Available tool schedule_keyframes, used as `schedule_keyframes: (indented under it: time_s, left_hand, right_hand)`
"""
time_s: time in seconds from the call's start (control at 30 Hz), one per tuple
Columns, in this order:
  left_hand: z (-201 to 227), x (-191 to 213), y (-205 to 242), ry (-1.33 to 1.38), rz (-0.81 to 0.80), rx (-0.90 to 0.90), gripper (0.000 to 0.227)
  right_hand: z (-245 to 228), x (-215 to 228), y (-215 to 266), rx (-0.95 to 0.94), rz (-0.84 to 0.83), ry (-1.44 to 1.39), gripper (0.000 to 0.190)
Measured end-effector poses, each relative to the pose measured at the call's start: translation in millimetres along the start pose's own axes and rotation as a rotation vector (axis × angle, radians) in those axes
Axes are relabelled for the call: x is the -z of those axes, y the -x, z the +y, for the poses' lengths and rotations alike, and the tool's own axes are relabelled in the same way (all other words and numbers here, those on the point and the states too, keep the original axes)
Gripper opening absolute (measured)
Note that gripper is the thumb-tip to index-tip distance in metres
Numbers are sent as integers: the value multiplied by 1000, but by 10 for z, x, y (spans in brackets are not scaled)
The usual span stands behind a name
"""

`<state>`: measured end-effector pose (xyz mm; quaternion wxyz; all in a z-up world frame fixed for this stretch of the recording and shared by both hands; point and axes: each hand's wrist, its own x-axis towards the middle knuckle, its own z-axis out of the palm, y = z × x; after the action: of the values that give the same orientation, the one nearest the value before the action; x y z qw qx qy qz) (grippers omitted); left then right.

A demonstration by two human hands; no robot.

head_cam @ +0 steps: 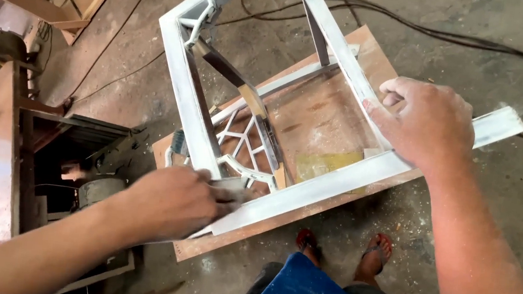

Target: Sanding a white-painted chair frame manually using sandpaper and a brush to prepare it for finishing.

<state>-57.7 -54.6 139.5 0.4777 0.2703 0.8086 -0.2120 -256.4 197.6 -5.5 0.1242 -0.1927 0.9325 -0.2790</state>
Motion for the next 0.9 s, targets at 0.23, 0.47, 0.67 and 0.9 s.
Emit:
schedule_keyframes:
  time_s: [0.23,0.47,0.67,0.9]
  left_hand:
    - [-37,20,-160,114,105,-18,44]
    - [166,142,163,1289,440,554,50]
    - [308,171,-138,2084,308,954,49]
    - [408,463,-339,2128,264,1074,27]
  right_hand:
    - [28,2,3,58,-12,-10,42]
    - [71,-55,19,105,5,87,37]
    - [146,-98,32,152,36,53,41]
    - [199,-125,52,225,89,-4,39]
